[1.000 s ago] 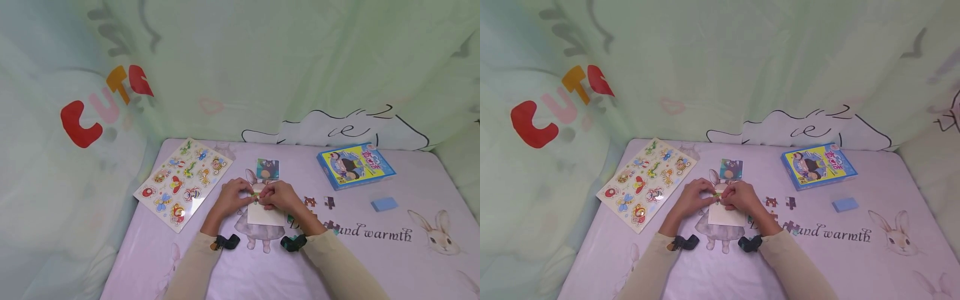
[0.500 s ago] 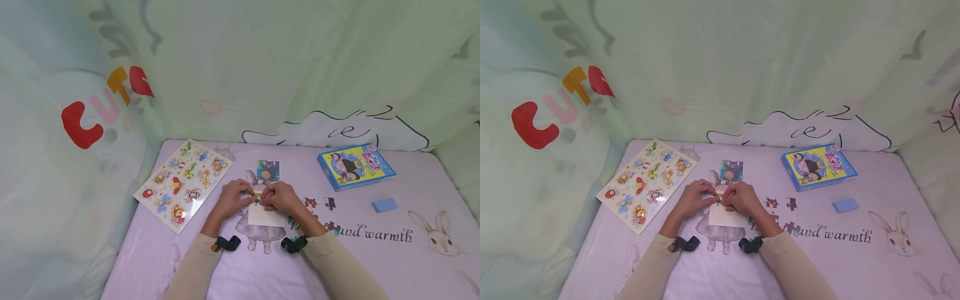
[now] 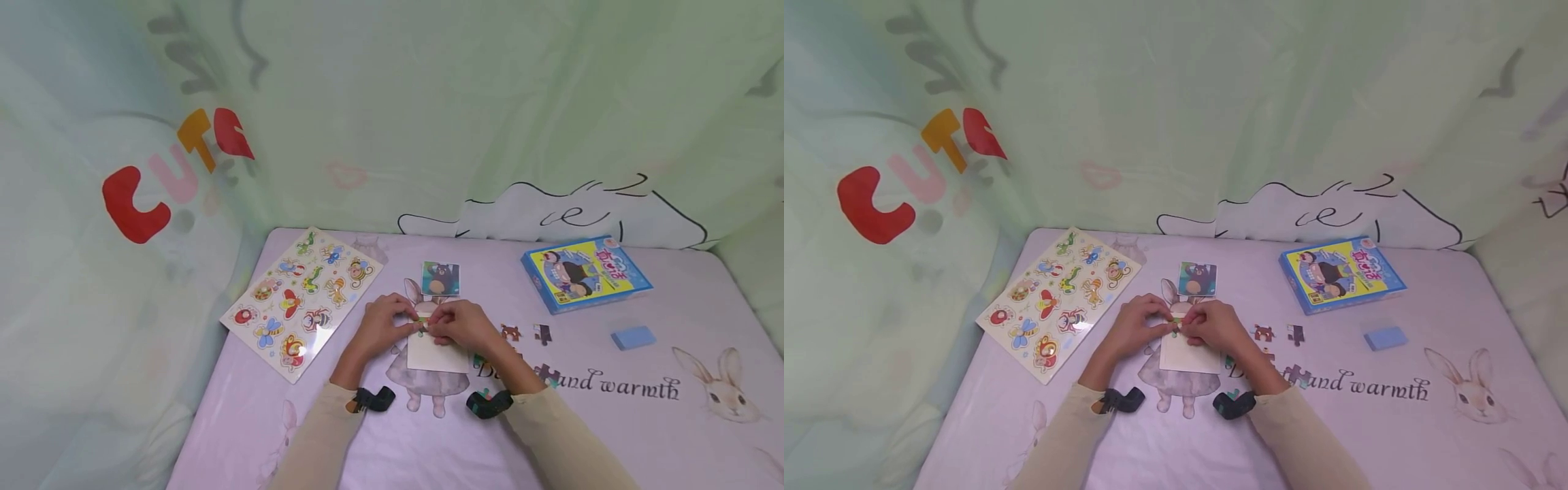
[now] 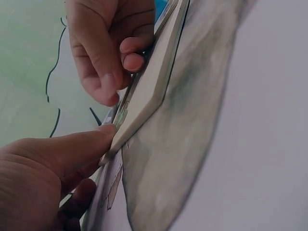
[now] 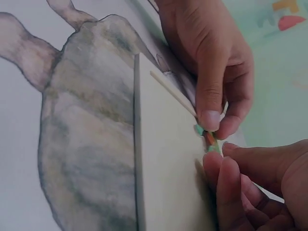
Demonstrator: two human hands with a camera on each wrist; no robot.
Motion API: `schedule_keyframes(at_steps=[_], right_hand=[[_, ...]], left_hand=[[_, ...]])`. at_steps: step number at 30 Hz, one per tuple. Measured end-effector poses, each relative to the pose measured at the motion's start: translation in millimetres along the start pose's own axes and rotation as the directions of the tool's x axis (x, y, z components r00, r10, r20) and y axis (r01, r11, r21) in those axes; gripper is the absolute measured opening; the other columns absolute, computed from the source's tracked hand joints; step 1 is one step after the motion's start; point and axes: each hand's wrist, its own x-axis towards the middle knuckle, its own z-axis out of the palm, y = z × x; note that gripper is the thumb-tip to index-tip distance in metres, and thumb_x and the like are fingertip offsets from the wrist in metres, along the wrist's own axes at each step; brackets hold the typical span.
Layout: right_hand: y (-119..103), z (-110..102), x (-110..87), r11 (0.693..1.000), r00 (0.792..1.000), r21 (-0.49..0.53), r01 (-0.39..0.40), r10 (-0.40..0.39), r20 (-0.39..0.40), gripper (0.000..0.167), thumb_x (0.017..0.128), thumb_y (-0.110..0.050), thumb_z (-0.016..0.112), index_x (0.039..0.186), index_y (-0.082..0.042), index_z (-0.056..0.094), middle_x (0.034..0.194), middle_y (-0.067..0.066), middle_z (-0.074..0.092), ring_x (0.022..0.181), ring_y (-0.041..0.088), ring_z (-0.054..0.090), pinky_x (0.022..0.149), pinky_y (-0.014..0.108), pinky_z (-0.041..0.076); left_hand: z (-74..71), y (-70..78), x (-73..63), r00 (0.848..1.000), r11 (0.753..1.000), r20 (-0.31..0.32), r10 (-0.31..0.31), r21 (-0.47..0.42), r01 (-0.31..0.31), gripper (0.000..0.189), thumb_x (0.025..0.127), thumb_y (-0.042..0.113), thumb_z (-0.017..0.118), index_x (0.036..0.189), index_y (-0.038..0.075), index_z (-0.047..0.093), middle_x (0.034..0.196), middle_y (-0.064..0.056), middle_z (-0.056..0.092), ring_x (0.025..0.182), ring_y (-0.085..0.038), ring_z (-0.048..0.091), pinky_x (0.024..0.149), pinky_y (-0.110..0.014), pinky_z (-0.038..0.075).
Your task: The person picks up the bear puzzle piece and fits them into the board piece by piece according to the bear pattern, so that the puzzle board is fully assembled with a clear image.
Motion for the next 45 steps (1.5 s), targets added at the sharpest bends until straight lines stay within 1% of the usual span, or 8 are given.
schedule_keyframes(at_steps=[4, 9, 15, 18, 24, 27, 37, 45], right_hand=[[-3, -9, -7.2, 0.997, 0.999, -0.055, 0.045, -0.046, -0.024, 0.008, 0.094, -0.018, 0.072, 0.098, -0.012, 0.075, 0.080, 0.002, 0.069, 0.073, 0.017, 0.062, 0.068, 0.030, 0.050], [-2, -24, -17.4, 0.991, 0.995, -0.115, 0.067, -0.075, -0.066, 0.014, 0.096, -0.022, 0.070, 0.102, -0.011, 0.076, 0.087, 0.003, 0.069, 0.082, 0.019, 0.058, 0.070, 0.030, 0.048], [8, -43, -30.9, 0.988, 0.989, -0.153, 0.012, -0.034, -0.142, 0.021, 0.096, -0.027, 0.071, 0.109, -0.012, 0.075, 0.095, 0.006, 0.069, 0.089, 0.023, 0.057, 0.073, 0.030, 0.048], [15, -53, -37.3, 0.982, 0.984, -0.191, -0.009, -0.026, -0.179, 0.025, 0.095, -0.028, 0.072, 0.112, -0.011, 0.075, 0.096, 0.007, 0.069, 0.089, 0.024, 0.056, 0.071, 0.029, 0.048], [28, -69, -47.8, 0.975, 0.978, -0.220, -0.040, -0.007, -0.210, 0.032, 0.093, -0.030, 0.073, 0.116, -0.008, 0.074, 0.093, 0.009, 0.068, 0.083, 0.023, 0.055, 0.063, 0.029, 0.049], [36, -75, -50.3, 0.971, 0.977, -0.233, -0.055, 0.004, -0.212, 0.035, 0.093, -0.033, 0.074, 0.117, -0.007, 0.074, 0.093, 0.008, 0.068, 0.083, 0.023, 0.055, 0.063, 0.030, 0.047], [52, -85, -54.3, 0.957, 0.975, -0.262, -0.128, 0.072, -0.211, 0.040, 0.092, -0.037, 0.075, 0.116, -0.006, 0.075, 0.096, 0.010, 0.069, 0.087, 0.025, 0.057, 0.066, 0.031, 0.045], [64, -85, -54.2, 0.947, 0.970, -0.297, -0.120, 0.049, -0.237, 0.030, 0.089, -0.029, 0.079, 0.109, -0.007, 0.077, 0.092, 0.010, 0.069, 0.084, 0.024, 0.057, 0.065, 0.031, 0.044]], left_hand=[[-0.6, 1.0, 0.2, 1.000, 1.000, 0.004, -0.006, 0.007, 0.006, 0.012, 0.090, 0.031, 0.079, 0.099, 0.023, 0.077, 0.115, 0.007, 0.069, 0.109, -0.016, 0.058, 0.089, -0.037, 0.034], [0.1, 1.6, 0.7, 1.000, 1.000, 0.005, -0.011, 0.000, 0.011, 0.007, 0.092, 0.023, 0.076, 0.098, 0.020, 0.077, 0.114, 0.006, 0.070, 0.109, -0.017, 0.059, 0.089, -0.037, 0.033], [0.7, 2.1, -0.1, 1.000, 1.000, -0.001, -0.004, -0.007, 0.004, 0.007, 0.091, 0.021, 0.076, 0.097, 0.018, 0.078, 0.113, 0.004, 0.070, 0.107, -0.018, 0.059, 0.087, -0.036, 0.032], [0.7, 1.9, -0.2, 1.000, 1.000, -0.006, -0.001, -0.009, 0.000, 0.007, 0.091, 0.021, 0.076, 0.097, 0.018, 0.078, 0.113, 0.004, 0.071, 0.107, -0.019, 0.059, 0.087, -0.036, 0.032], [0.5, 1.6, -0.3, 1.000, 1.000, -0.007, -0.001, -0.007, 0.001, 0.006, 0.091, 0.020, 0.076, 0.097, 0.019, 0.078, 0.114, 0.004, 0.071, 0.109, -0.019, 0.059, 0.088, -0.037, 0.033], [0.3, 1.1, -0.3, 1.000, 1.000, -0.004, -0.005, -0.003, 0.005, 0.006, 0.091, 0.020, 0.076, 0.097, 0.019, 0.078, 0.114, 0.004, 0.071, 0.110, -0.019, 0.060, 0.089, -0.038, 0.034], [-0.2, 0.2, -0.4, 1.000, 1.000, -0.001, -0.019, -0.003, 0.019, 0.006, 0.091, 0.021, 0.076, 0.097, 0.019, 0.078, 0.115, 0.005, 0.070, 0.111, -0.019, 0.059, 0.090, -0.039, 0.034], [0.2, -0.8, -0.7, 1.000, 1.000, -0.006, -0.018, 0.000, 0.018, 0.005, 0.091, 0.021, 0.076, 0.096, 0.020, 0.078, 0.114, 0.005, 0.071, 0.110, -0.019, 0.060, 0.090, -0.040, 0.035]])
